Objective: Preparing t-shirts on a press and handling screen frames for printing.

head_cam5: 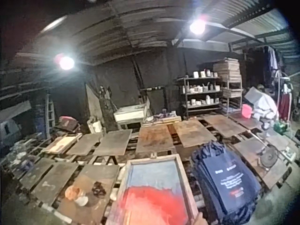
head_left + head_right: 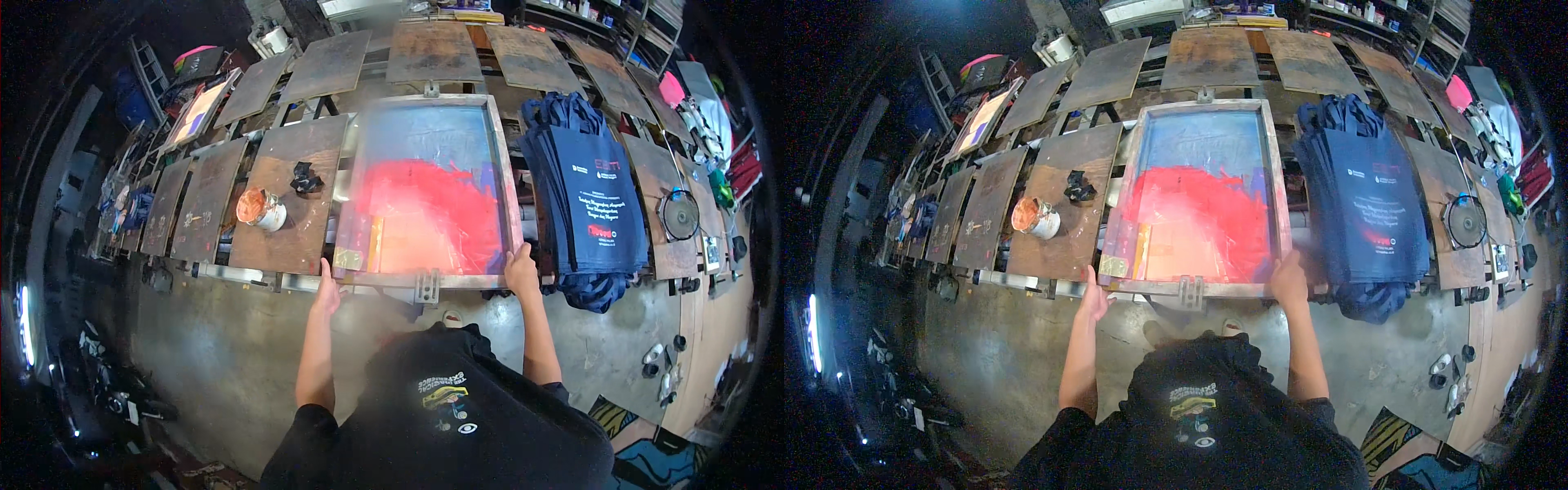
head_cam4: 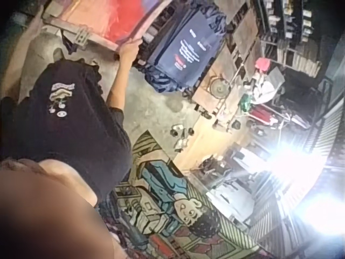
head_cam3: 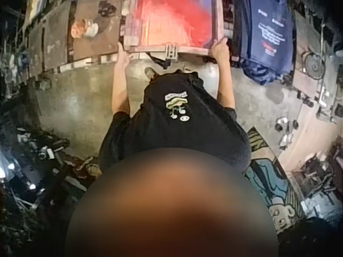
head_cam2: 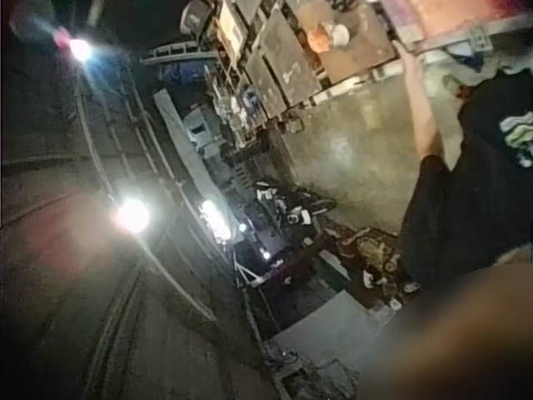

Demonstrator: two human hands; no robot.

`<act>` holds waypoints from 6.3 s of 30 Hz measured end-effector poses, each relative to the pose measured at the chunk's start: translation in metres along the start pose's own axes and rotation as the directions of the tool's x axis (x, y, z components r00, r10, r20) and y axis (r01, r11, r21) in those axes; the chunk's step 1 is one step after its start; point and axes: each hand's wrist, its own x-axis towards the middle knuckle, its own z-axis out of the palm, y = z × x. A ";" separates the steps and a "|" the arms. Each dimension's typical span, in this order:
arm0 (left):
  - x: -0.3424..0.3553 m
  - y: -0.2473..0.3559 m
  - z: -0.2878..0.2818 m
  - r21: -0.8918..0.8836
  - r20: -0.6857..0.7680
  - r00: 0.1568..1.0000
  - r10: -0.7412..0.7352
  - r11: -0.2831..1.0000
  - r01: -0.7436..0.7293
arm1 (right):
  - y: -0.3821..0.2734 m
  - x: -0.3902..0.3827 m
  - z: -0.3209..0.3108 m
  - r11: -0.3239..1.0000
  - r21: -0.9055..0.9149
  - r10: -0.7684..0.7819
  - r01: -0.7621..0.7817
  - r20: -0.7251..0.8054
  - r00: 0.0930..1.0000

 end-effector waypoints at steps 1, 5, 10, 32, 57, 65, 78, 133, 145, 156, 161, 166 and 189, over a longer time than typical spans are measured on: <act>-0.002 0.002 0.003 0.000 0.009 1.000 -0.005 1.000 0.005 | 0.000 0.000 0.000 1.000 -0.004 0.009 -0.009 -0.002 1.000; -0.006 0.007 0.009 0.019 -0.013 1.000 -0.018 1.000 0.019 | -0.016 -0.005 -0.011 0.999 -0.013 0.045 -0.045 0.025 0.999; 0.002 -0.008 0.001 0.055 0.025 0.999 0.034 0.998 -0.035 | -0.006 -0.003 -0.004 1.000 -0.011 0.025 -0.025 0.005 1.000; 0.038 -0.021 -0.018 -0.365 0.129 0.992 -0.011 0.929 0.058 | 0.041 0.031 0.021 0.996 0.086 -0.012 0.019 -0.080 0.997; 0.048 -0.032 0.003 -0.338 -0.094 0.992 0.081 0.935 -0.108 | 0.056 0.032 0.020 0.876 0.455 0.076 -0.162 0.203 0.976; 0.032 -0.015 0.037 -0.318 -0.252 0.961 0.114 0.928 -0.194 | 0.054 0.031 0.017 0.986 0.132 0.097 -0.100 0.028 0.995; 0.093 -0.068 -0.034 -0.086 -0.111 0.940 0.324 0.939 -0.334 | 0.049 0.009 0.001 0.988 0.139 0.064 -0.061 -0.017 0.998; -0.328 -0.239 -0.450 -0.145 -0.888 0.394 0.237 0.668 -0.730 | -0.378 -0.249 0.326 0.663 0.270 -0.719 0.698 0.489 0.493; -0.260 -0.148 -0.562 -0.207 -0.878 0.443 0.180 0.692 -0.692 | -0.503 -0.226 0.398 0.743 0.251 -0.651 0.620 0.488 0.582; -0.236 -0.107 -0.655 -0.253 -0.879 0.476 0.035 0.811 -0.527 | -0.559 -0.218 0.463 0.812 0.207 -0.548 0.546 0.595 0.588; -0.233 -0.069 -0.691 -0.282 -0.837 0.544 0.051 0.814 -0.509 | -0.577 -0.227 0.478 0.835 0.156 -0.507 0.527 0.589 0.629; -0.213 -0.047 -0.731 -0.390 -0.829 0.558 -0.033 0.749 -0.536 | -0.591 -0.251 0.484 0.851 0.104 -0.479 0.514 0.554 0.681; -0.195 0.080 -0.963 -0.134 -0.488 0.816 0.310 0.897 -0.421 | -0.613 -0.445 0.553 0.838 0.540 -0.279 0.080 0.296 0.913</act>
